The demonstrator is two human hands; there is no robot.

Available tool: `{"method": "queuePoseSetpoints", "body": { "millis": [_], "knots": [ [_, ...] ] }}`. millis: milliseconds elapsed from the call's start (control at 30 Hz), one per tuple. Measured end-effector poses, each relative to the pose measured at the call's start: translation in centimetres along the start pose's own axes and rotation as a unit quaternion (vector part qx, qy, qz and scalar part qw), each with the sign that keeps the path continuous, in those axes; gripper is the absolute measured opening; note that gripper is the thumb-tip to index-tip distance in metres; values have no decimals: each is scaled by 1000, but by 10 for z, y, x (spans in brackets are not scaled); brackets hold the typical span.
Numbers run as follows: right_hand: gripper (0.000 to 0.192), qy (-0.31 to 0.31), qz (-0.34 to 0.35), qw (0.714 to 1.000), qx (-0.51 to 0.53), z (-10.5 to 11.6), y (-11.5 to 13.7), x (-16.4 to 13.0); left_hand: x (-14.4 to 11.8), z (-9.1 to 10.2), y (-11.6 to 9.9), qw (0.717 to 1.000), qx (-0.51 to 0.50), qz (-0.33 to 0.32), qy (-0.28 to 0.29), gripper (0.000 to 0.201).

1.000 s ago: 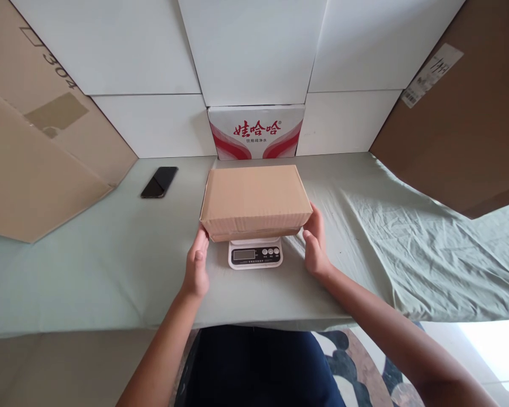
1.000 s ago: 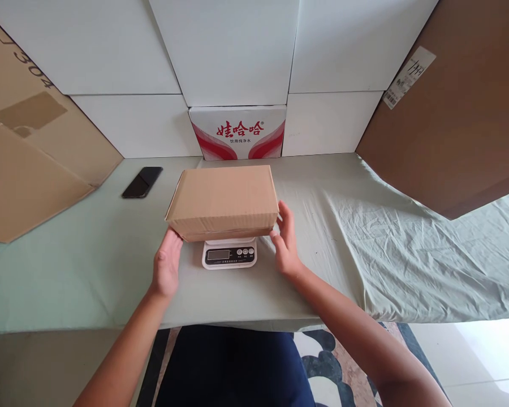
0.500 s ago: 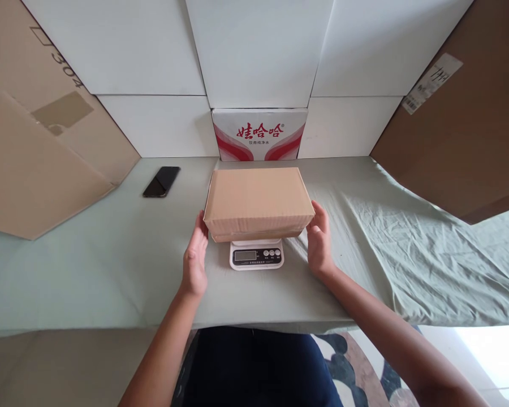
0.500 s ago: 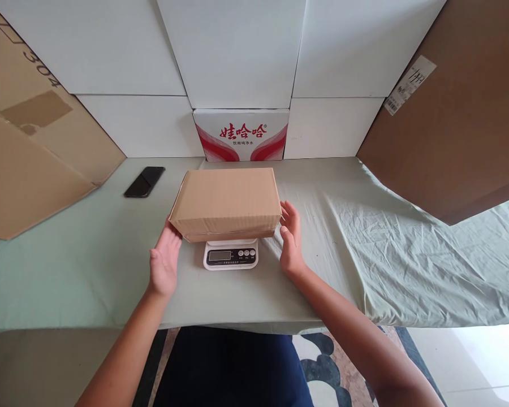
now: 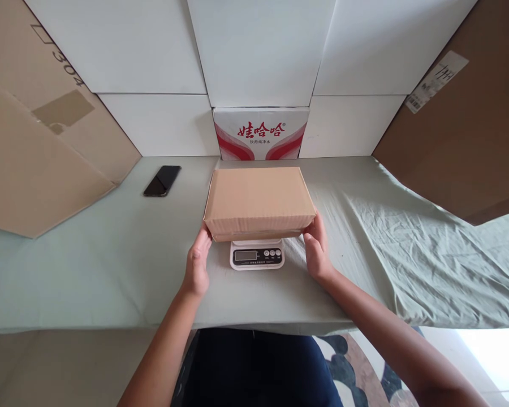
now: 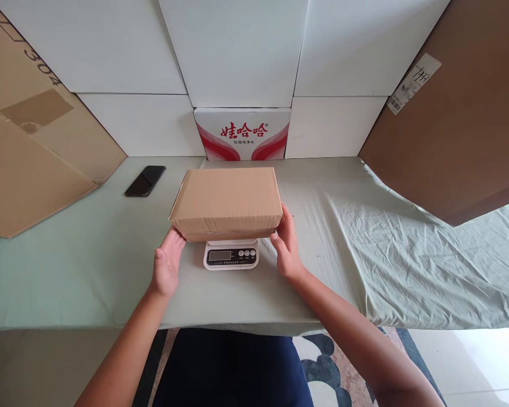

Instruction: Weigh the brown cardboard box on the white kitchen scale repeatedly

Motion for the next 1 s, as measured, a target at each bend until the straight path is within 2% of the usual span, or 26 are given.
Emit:
{"method": "queuePoseSetpoints", "body": {
  "millis": [267,400,600,767,867,1000],
  "knots": [
    [72,-15,-18,1000,16,9,-7,-3,0,-2,0,1000,6,-5,16,92],
    [72,-4,-43,999,6,5,-10,0,0,-3,0,1000,13,-6,24,92],
    [67,16,-9,1000,-3,-8,4,-1,1,-6,0,999,4,-12,31,92],
    [71,14,1,1000,-26,-9,11,-1,1,-8,-4,999,-5,-24,25,89],
    [71,11,28,999,-25,-9,23,11,17,-10,-15,998,-14,-50,22,87],
    [76,0,93,995,-26,-13,47,50,70,-13,-21,995,-35,-96,3,69]
  ]
}}
Point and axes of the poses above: each hand's wrist, its own x-axis towards the middle knuckle, its own z-axis out of the back of the hand, y = z × x, the point moved 9 cm from there along x, towards the middle knuckle, and after that the axes turned 13 degrees about -z, right-handed, at the moved point
